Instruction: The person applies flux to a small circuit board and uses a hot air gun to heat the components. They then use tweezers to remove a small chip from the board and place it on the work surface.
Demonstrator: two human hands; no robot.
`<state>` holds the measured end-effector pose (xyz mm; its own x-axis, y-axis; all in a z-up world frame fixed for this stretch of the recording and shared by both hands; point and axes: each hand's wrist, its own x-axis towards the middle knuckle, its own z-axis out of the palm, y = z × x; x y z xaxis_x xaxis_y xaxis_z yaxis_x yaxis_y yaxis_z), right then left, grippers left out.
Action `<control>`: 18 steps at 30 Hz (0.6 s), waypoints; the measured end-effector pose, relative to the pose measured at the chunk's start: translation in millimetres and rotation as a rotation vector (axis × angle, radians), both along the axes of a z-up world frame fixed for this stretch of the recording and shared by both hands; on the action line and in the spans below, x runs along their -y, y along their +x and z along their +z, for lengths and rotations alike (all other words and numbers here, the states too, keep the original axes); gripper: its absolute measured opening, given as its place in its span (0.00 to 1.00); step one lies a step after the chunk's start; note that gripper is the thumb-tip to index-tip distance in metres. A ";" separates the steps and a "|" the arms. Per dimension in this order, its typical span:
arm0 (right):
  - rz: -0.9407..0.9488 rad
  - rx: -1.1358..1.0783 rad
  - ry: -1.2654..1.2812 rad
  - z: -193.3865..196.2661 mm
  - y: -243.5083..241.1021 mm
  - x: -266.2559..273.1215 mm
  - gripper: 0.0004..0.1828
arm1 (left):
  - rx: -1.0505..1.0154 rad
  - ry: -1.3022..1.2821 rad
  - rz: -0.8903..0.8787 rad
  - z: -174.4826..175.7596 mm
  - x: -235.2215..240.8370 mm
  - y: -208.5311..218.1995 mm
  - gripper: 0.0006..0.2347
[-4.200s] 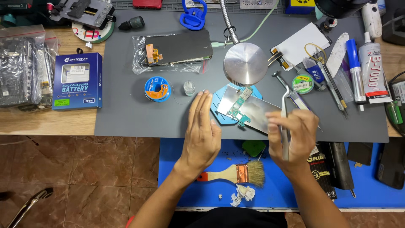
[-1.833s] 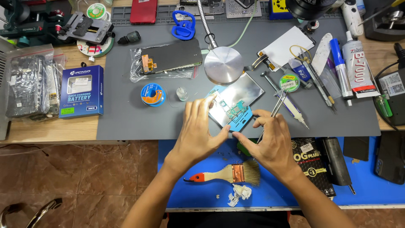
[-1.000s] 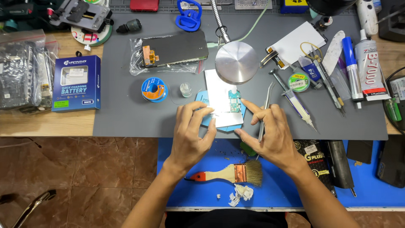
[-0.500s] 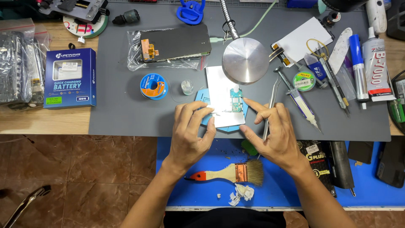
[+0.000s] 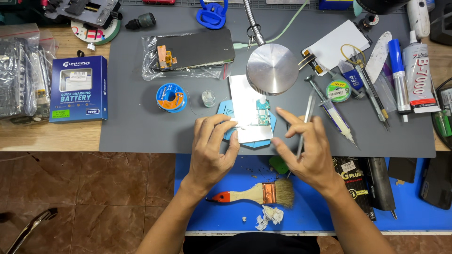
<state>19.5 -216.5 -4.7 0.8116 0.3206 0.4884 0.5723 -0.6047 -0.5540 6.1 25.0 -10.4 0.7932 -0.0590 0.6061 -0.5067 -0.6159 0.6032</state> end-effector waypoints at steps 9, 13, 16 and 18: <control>0.198 0.065 -0.093 39.4 -49.3 9.9 0.36 | 0.377 0.145 -0.256 8.1 12.3 -31.7 0.14; 0.252 0.129 -0.141 49.3 -62.0 -9.3 0.39 | 0.447 0.154 -0.278 17.9 27.1 -41.1 0.11; 0.256 0.074 -0.104 54.6 -66.4 -14.0 0.40 | 0.461 0.150 -0.254 19.2 27.4 -43.3 0.09; 0.310 0.011 -0.081 64.4 -67.8 -19.8 0.38 | 0.465 0.142 -0.291 14.3 26.9 -43.8 0.08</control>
<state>-48.2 -196.8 59.7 0.6636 0.5903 0.4595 0.7422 -0.4422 -0.5037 -37.7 -1.9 3.9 0.3834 -0.3415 0.8581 -0.8605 -0.4696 0.1976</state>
